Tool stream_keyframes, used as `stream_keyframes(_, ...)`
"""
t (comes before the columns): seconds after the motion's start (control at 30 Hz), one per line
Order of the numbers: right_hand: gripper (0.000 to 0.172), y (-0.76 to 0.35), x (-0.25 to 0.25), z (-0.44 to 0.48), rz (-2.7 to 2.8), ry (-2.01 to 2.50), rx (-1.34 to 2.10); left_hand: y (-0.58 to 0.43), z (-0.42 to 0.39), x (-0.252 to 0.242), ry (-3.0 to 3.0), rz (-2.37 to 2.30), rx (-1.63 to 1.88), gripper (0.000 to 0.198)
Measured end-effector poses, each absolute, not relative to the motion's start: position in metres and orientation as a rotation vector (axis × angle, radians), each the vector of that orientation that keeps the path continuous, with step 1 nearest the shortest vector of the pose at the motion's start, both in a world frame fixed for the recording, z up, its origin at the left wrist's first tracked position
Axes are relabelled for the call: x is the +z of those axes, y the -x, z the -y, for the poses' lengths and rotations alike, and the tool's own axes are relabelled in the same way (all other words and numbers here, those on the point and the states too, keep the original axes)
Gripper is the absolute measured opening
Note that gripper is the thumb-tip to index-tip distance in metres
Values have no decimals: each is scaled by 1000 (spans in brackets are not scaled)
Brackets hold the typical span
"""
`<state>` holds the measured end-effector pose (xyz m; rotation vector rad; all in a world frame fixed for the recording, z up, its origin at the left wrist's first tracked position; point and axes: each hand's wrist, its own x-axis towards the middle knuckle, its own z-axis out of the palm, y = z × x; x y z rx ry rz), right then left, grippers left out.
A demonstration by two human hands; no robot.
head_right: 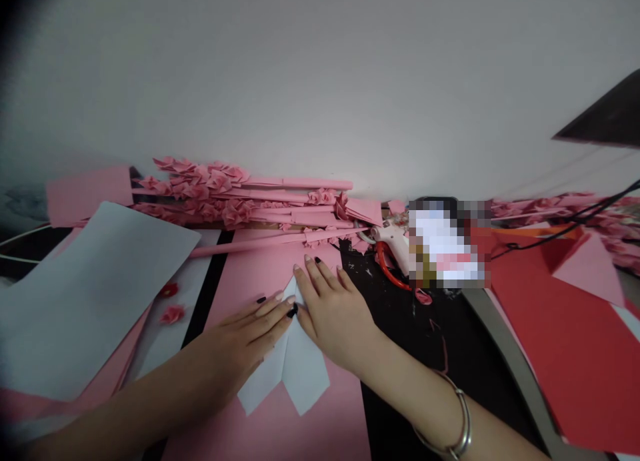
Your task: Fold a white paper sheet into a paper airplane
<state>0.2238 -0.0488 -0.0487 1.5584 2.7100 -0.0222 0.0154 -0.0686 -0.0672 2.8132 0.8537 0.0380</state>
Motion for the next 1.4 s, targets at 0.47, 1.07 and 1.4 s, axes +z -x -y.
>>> stream_keyframes(0.47,54,-209,-48,46,-2717,-1612,0,-24,78,-56,-2826,-906,-49,71)
stream_keyframes(1.07,54,-205,-54,47,-2729,-1592,16,-41,69,-73,-2882,-1245,187,46)
stream_keyframes(1.4,53,-206,-50,47,-2740,-1581,28,-38,60,-70,-2840,-1249,183,47)
